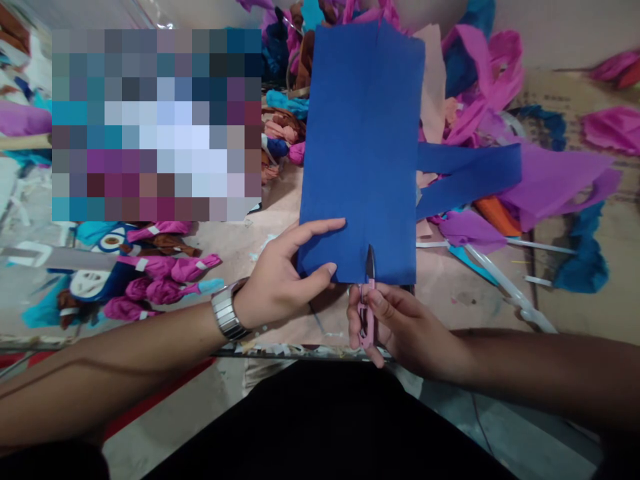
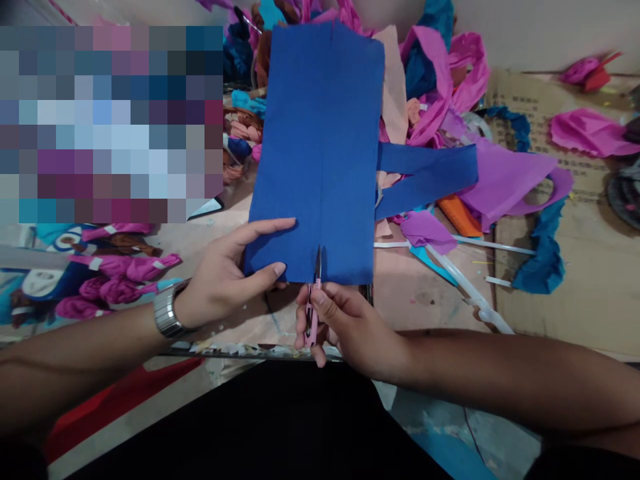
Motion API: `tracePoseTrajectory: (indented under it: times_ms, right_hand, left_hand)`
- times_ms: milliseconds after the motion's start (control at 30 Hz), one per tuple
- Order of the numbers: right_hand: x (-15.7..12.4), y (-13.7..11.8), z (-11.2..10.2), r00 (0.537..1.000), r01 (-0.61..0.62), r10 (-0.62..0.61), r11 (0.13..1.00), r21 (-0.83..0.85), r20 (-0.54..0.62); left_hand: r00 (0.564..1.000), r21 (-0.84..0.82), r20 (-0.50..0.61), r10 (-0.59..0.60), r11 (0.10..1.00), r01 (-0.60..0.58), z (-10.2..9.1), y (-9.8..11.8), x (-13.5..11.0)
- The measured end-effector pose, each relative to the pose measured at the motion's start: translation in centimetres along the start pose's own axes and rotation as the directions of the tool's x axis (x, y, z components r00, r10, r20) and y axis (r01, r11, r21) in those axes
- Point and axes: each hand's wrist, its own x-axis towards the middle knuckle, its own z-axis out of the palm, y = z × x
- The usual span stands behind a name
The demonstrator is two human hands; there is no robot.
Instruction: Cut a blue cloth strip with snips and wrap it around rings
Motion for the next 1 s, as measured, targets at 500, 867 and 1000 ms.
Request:
tracePoseTrajectory:
  times_ms: [500,867,1000]
  right_hand:
    - [-0.08,-0.22,0.16,0.999,-0.029,0.029,0.999,-0.018,-0.028]
    - [-0.06,-0.30,0.23,0.999,-0.028,0.027,0.999,-0.027,-0.047]
    - [-0.10,-0.33,0.29,0.999,-0.021,0.020,1.000,-0.019,-0.049]
  left_hand:
    - [1.000,-0.009,-0.001,-0.009,1.000,0.009,0.05,0.06,0.00]
    - [1.000,-0.001,0.006,-0.001,1.000,0.001,0.02,0.03,-0.02]
    - [1.000,-0.002,0.010,0.008,1.000,-0.008,0.02,-0.05,0.00]
